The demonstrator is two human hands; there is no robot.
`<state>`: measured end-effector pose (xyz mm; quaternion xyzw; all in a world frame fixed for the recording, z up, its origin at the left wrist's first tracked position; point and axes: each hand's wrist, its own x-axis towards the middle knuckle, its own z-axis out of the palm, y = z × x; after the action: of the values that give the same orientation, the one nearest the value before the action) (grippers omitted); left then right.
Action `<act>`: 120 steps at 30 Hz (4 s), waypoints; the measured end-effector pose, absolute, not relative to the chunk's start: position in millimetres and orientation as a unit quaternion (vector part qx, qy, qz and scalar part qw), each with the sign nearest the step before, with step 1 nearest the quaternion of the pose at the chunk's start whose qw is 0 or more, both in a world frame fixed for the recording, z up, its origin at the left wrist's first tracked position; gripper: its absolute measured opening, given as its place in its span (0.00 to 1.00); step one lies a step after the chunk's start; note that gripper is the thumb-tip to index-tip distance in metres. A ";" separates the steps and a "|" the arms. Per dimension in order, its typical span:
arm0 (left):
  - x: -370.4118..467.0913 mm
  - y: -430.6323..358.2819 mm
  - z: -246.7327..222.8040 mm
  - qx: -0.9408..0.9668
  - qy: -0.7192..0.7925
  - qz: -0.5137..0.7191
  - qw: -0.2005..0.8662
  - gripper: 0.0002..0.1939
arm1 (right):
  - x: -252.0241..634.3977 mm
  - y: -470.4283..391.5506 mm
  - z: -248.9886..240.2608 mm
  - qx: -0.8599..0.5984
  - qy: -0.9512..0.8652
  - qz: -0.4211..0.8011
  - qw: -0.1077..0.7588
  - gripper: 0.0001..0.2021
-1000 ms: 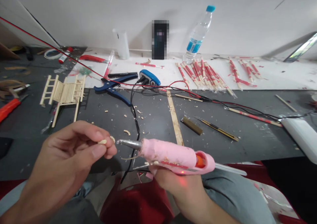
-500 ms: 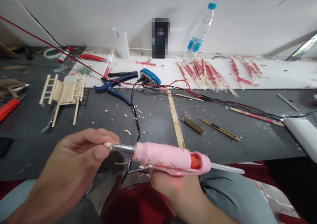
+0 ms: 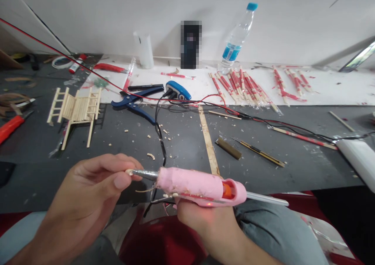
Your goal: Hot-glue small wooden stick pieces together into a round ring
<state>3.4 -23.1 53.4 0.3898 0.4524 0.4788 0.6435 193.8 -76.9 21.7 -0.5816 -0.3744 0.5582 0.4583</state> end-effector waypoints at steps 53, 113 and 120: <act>-22.0 -10.2 53.3 0.430 0.475 0.611 0.465 0.07 | 227.4 -57.1 11.4 -0.729 -0.519 0.259 0.363 0.09; 2.3 -25.5 54.1 0.340 0.439 0.509 0.658 0.08 | 158.8 -31.7 47.5 -0.432 -0.454 0.521 0.580 0.07; 1.2 -27.2 51.4 0.343 0.433 0.503 0.664 0.07 | 158.5 -33.8 47.7 -0.433 -0.449 0.526 0.577 0.09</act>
<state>1.2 -27.2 51.4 0.3433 0.4335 0.5028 0.6644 158.5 -33.8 47.7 -0.4334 -0.4494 0.5264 0.5772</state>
